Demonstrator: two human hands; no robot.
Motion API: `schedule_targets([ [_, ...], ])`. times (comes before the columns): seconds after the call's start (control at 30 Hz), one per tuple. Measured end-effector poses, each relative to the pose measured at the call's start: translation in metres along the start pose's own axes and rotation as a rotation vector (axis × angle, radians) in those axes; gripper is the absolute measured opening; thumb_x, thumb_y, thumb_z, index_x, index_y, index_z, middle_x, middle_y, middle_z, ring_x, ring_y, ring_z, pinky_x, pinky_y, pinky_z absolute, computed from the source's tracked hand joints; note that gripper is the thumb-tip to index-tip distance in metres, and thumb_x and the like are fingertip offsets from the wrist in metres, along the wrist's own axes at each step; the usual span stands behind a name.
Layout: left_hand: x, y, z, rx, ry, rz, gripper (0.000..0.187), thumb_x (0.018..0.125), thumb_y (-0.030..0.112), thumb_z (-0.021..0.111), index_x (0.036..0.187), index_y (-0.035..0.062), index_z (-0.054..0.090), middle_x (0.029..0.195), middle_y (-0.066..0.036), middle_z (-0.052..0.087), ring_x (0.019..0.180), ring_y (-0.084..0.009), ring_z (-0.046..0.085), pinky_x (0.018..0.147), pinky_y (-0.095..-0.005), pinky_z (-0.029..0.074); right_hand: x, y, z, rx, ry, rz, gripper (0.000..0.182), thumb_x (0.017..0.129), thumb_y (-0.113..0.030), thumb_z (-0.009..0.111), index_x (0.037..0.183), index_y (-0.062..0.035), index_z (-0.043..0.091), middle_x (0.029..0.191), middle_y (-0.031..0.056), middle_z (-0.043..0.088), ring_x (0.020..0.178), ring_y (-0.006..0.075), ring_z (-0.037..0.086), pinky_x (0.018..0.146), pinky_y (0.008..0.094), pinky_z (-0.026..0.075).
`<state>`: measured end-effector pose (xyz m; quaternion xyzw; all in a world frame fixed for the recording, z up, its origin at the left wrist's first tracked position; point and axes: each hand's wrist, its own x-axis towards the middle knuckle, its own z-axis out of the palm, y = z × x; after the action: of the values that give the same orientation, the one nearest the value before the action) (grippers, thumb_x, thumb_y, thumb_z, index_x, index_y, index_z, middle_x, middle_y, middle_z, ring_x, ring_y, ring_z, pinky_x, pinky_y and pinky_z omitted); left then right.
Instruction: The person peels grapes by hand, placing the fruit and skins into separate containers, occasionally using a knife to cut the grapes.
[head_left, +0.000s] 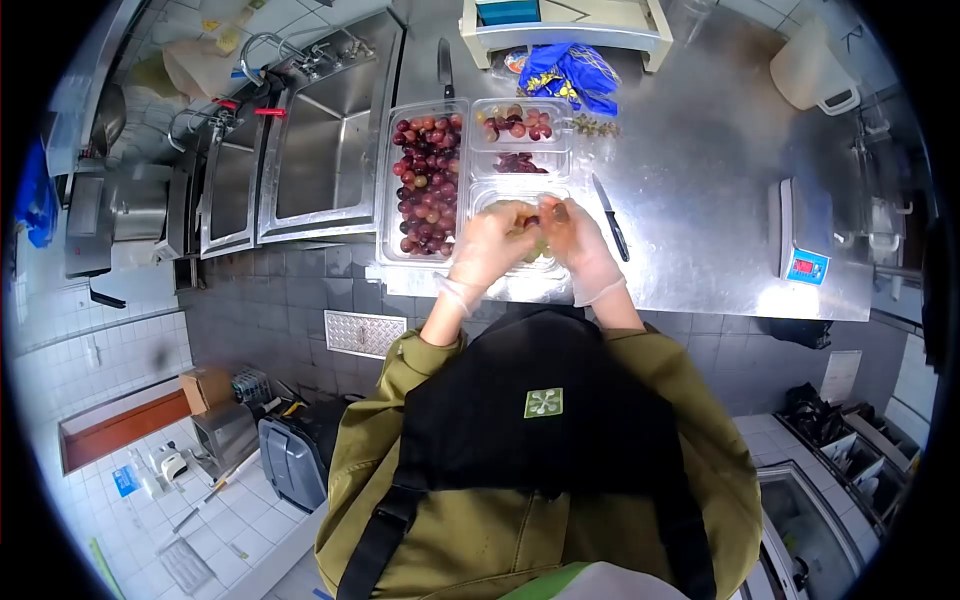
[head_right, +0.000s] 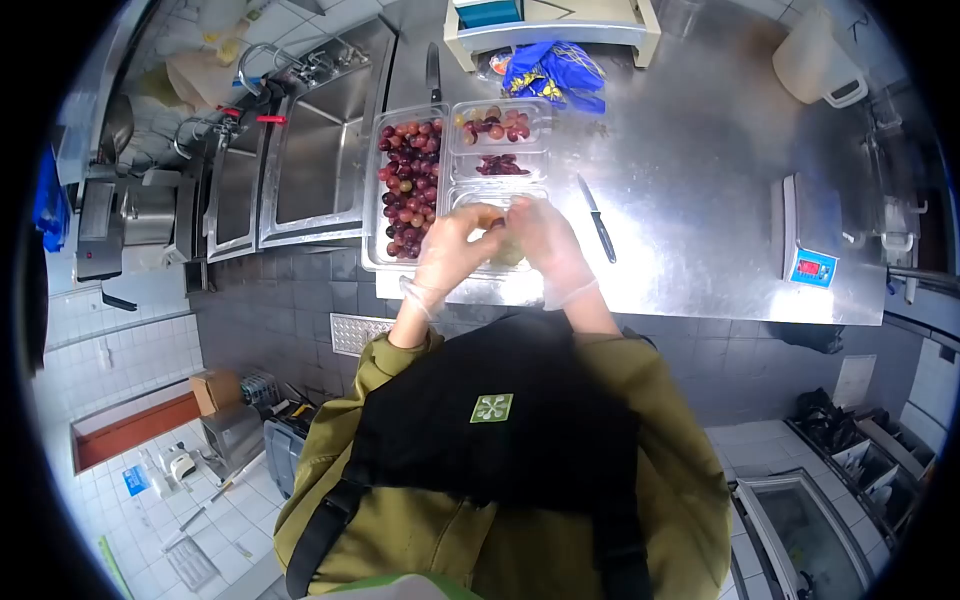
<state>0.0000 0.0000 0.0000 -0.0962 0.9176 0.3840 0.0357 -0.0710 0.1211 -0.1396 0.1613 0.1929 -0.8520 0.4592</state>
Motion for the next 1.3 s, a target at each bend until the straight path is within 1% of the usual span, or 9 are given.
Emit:
schedule_targets([
  [0.07, 0.002, -0.002, 0.016, 0.094, 0.15, 0.209, 0.02, 0.073, 0.017, 0.067, 0.091, 0.0073, 0.066, 0.088, -0.014, 0.066, 0.081, -0.0278, 0.064, 0.072, -0.0377, 0.05, 0.01, 0.007, -0.014, 0.391, -0.621, 0.151, 0.037, 0.098, -0.024, 0.039, 0.117, 0.0051, 0.053, 0.122, 0.0193, 0.056, 0.118, 0.0287, 0.051, 0.106, 0.038, 0.037],
  [0.17, 0.004, 0.0, 0.029, 0.368, 0.149, 0.303, 0.018, 0.076, 0.01, 0.064, 0.093, 0.0061, 0.063, 0.084, -0.015, 0.063, 0.074, -0.0313, 0.062, 0.065, -0.0403, 0.05, -0.005, 0.016, 0.025, 0.17, -0.119, -0.022, 0.037, 0.098, -0.02, 0.037, 0.117, 0.0068, 0.053, 0.122, 0.0197, 0.056, 0.118, 0.03, 0.051, 0.106, 0.0393, 0.037],
  [0.3, 0.004, -0.009, 0.047, 0.422, 0.241, 0.375, 0.011, 0.073, 0.004, 0.059, 0.085, 0.0044, 0.06, 0.077, -0.014, 0.059, 0.073, -0.0329, 0.061, 0.063, -0.0409, 0.049, -0.017, 0.016, 0.051, 0.244, 0.098, 0.0, 0.039, 0.097, -0.018, 0.034, 0.119, 0.01, 0.049, 0.12, 0.0212, 0.056, 0.117, 0.0322, 0.052, 0.105, 0.0413, 0.039],
  [0.6, 0.006, -0.021, 0.05, 0.393, 0.192, 0.295, 0.009, 0.074, -0.001, 0.054, 0.081, 0.0038, 0.056, 0.078, -0.016, 0.058, 0.071, -0.0338, 0.061, 0.061, -0.0413, 0.05, -0.008, 0.021, 0.043, 0.206, 0.04, 0.068, 0.03, 0.095, -0.015, 0.037, 0.105, 0.0068, 0.054, 0.105, 0.0199, 0.061, 0.098, 0.0293, 0.059, 0.094, 0.0398, 0.046],
  [0.7, 0.008, -0.024, 0.052, 0.378, 0.198, 0.284, 0.007, 0.074, 0.0, 0.055, 0.08, 0.0036, 0.055, 0.078, -0.016, 0.058, 0.07, -0.0344, 0.061, 0.06, -0.042, 0.05, 0.001, 0.025, 0.029, 0.299, -0.097, 0.136, 0.03, 0.094, -0.016, 0.038, 0.102, 0.0069, 0.055, 0.102, 0.0196, 0.062, 0.096, 0.0298, 0.059, 0.093, 0.0398, 0.046],
  [0.9, 0.011, -0.031, 0.052, 0.349, 0.168, 0.262, 0.007, 0.074, 0.004, 0.058, 0.081, 0.0031, 0.055, 0.077, -0.015, 0.059, 0.07, -0.0346, 0.06, 0.06, -0.0424, 0.051, 0.014, 0.035, 0.003, 0.19, -0.07, 0.085, 0.032, 0.096, -0.015, 0.039, 0.113, 0.0089, 0.052, 0.11, 0.0189, 0.06, 0.103, 0.0274, 0.058, 0.098, 0.0391, 0.045],
  [1.1, 0.019, -0.035, 0.04, 0.173, 0.196, 0.157, 0.005, 0.077, 0.006, 0.058, 0.081, 0.0047, 0.055, 0.079, -0.017, 0.06, 0.073, -0.0369, 0.06, 0.064, -0.046, 0.048, -0.006, 0.025, 0.017, 0.265, -0.317, 0.036, 0.028, 0.098, -0.02, 0.043, 0.111, 0.002, 0.055, 0.105, 0.0105, 0.061, 0.1, 0.0217, 0.059, 0.097, 0.0347, 0.043],
  [1.2, 0.017, -0.022, 0.034, 0.103, 0.238, 0.056, 0.006, 0.082, 0.009, 0.056, 0.083, 0.0038, 0.054, 0.078, -0.019, 0.06, 0.073, -0.039, 0.06, 0.065, -0.0476, 0.048, -0.021, 0.029, 0.051, 0.06, -0.052, -0.251, 0.031, 0.099, -0.021, 0.042, 0.114, 0.0024, 0.054, 0.108, 0.0098, 0.06, 0.103, 0.0207, 0.057, 0.098, 0.0334, 0.042],
  [1.3, 0.014, -0.016, 0.044, 0.154, 0.224, 0.008, 0.007, 0.082, 0.01, 0.056, 0.083, 0.0042, 0.053, 0.078, -0.02, 0.06, 0.075, -0.0385, 0.061, 0.066, -0.0473, 0.048, -0.016, 0.032, 0.053, -0.056, 0.063, -0.289, 0.032, 0.098, -0.02, 0.043, 0.117, 0.004, 0.052, 0.114, 0.0123, 0.058, 0.107, 0.0212, 0.055, 0.099, 0.0347, 0.041],
])
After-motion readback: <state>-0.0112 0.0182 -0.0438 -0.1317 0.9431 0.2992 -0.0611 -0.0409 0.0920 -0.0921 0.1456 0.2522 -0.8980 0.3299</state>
